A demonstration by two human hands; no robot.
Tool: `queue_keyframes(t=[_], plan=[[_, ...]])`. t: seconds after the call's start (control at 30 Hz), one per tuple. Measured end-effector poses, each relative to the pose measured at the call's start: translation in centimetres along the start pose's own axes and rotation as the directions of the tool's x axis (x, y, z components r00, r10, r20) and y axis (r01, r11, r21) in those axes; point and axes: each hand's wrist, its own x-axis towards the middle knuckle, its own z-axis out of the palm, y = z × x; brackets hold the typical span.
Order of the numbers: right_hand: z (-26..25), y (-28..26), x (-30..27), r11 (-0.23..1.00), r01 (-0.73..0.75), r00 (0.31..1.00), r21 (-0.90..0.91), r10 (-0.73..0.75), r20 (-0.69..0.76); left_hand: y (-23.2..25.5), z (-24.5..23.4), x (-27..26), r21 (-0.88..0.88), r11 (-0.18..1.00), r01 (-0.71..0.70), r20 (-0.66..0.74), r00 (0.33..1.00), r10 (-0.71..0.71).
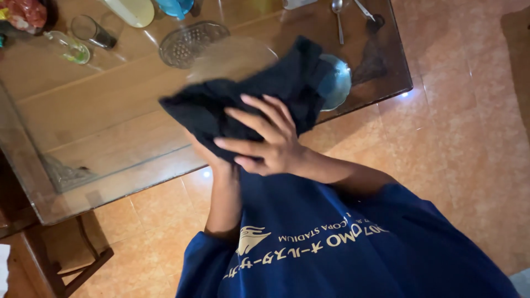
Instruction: Wiping a clear glass bowl with a black cloth.
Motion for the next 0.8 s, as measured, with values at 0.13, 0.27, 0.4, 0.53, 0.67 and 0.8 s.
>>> queue_keyframes(t=[0.13, 0.27, 0.4, 0.53, 0.67, 0.8], plan=[[0.8, 5.3, -1.5, 0.991, 0.12, 0.992, 0.05, -0.118, -0.048, 6.2, 2.0, 1.3, -0.591, 0.79, 0.163, 0.106, 0.987, -0.125], [-1.2, 9.0, 1.4, 0.874, -0.007, 0.991, 0.486, 0.07, -0.11, 7.1, 3.1, -0.5, -0.692, 0.669, 0.271, 0.299, 0.951, -0.075], [-3.6, 6.5, 7.2, 0.758, -0.528, 0.843, 0.384, 0.523, 0.126, 2.3, 2.9, -2.4, -0.175, 0.95, 0.257, 0.074, 0.966, -0.248], [-1.9, 0.5, 6.4, 0.991, -0.116, 0.993, -0.072, 0.113, -0.042, 2.6, 3.0, -2.3, -0.166, 0.929, 0.331, 0.161, 0.939, -0.305], [-2.8, 5.2, 6.3, 0.973, -0.149, 0.986, 0.177, 0.131, 0.107, 5.0, 2.0, -1.9, -0.099, 0.979, 0.18, 0.34, 0.93, -0.137], [-1.0, 9.8, 4.1, 0.712, -0.393, 0.904, 0.582, 0.415, 0.103, 0.5, 0.7, -2.9, -0.215, 0.974, -0.072, 0.016, 0.997, 0.078]])
